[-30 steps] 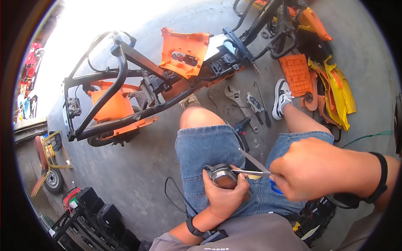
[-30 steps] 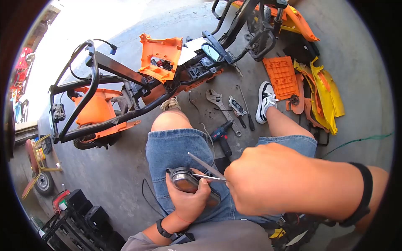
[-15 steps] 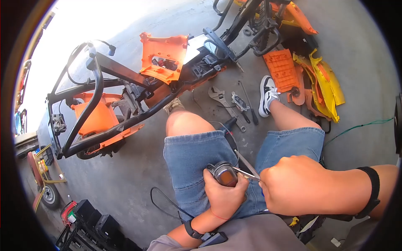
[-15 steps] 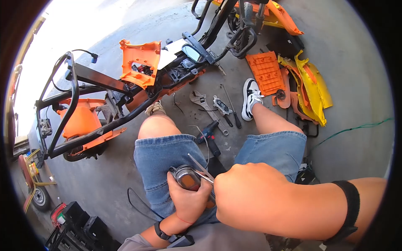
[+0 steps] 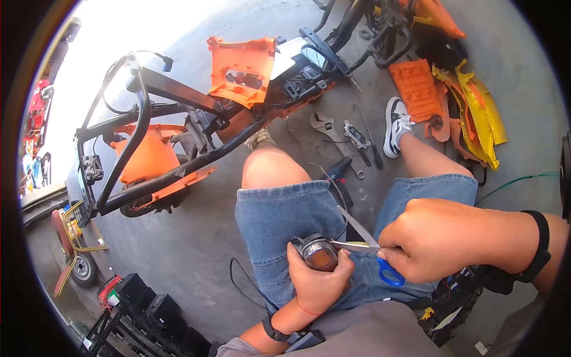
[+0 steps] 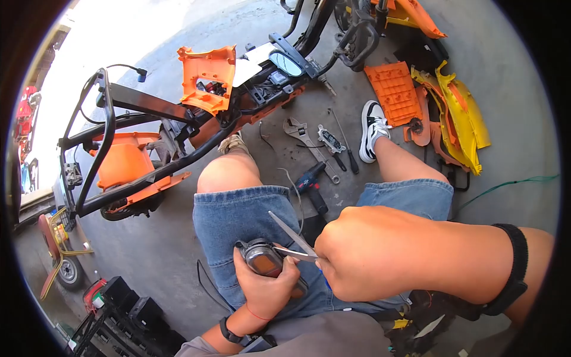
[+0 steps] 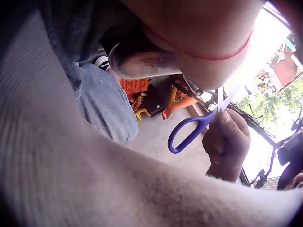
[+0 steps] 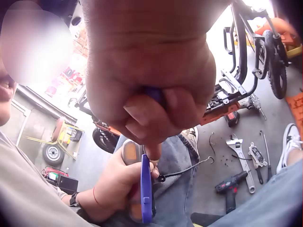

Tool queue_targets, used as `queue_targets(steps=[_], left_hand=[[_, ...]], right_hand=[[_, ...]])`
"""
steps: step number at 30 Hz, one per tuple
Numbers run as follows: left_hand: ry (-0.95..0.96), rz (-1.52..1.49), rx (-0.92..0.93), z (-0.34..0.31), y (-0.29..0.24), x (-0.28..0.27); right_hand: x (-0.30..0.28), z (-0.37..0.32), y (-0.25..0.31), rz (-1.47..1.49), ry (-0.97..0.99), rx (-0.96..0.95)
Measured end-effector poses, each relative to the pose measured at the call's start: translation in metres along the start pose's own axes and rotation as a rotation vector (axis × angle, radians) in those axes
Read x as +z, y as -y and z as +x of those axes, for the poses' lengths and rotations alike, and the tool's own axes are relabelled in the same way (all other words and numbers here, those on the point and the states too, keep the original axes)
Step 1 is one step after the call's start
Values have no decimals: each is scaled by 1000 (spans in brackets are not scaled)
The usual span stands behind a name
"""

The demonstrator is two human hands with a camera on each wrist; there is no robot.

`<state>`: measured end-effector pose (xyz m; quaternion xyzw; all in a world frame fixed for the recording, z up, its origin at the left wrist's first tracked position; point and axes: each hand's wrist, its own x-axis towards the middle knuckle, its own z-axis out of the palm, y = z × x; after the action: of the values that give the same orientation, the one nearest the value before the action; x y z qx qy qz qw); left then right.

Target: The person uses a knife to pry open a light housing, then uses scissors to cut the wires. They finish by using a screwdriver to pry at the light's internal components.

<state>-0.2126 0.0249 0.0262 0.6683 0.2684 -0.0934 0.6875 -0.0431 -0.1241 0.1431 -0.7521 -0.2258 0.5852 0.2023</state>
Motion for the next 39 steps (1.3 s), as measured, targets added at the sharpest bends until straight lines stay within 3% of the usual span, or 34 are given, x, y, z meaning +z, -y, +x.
queue_targets(steps=[8,11,13,15,16,18,20,22,25,26,33,39], left_hand=[[77,-195,-23,-1,-8,-4],[154,-145,8,0,-3,-6],[116,-142,56,-2,2,0],[79,-93,134,-2,8,5],[65,-247,63,-2,1,11],[87,-190,97,-1,0,14],[93,-133,125,-2,-4,12],[139,-90,15,-3,-13,8],[256,-194,31,3,-6,-1],[253,-225,83,3,-2,-2],[297,-252,97,7,-1,-9],[320,-307,114,7,2,-9]], right_hand=[[2,1,-28,77,-4,-171],[-1,-6,-12,54,-13,-125],[4,-20,9,-89,67,75],[25,-33,11,-93,-169,-99],[18,-36,26,-156,-171,-25],[23,-37,13,-105,-181,-34],[20,-32,6,-55,-178,-55],[8,-24,-2,-26,32,24],[-1,-14,-15,-86,66,4],[-1,-10,-24,-61,20,-115],[-16,-8,-29,-1,98,-122],[-13,-5,-46,-36,43,-278]])
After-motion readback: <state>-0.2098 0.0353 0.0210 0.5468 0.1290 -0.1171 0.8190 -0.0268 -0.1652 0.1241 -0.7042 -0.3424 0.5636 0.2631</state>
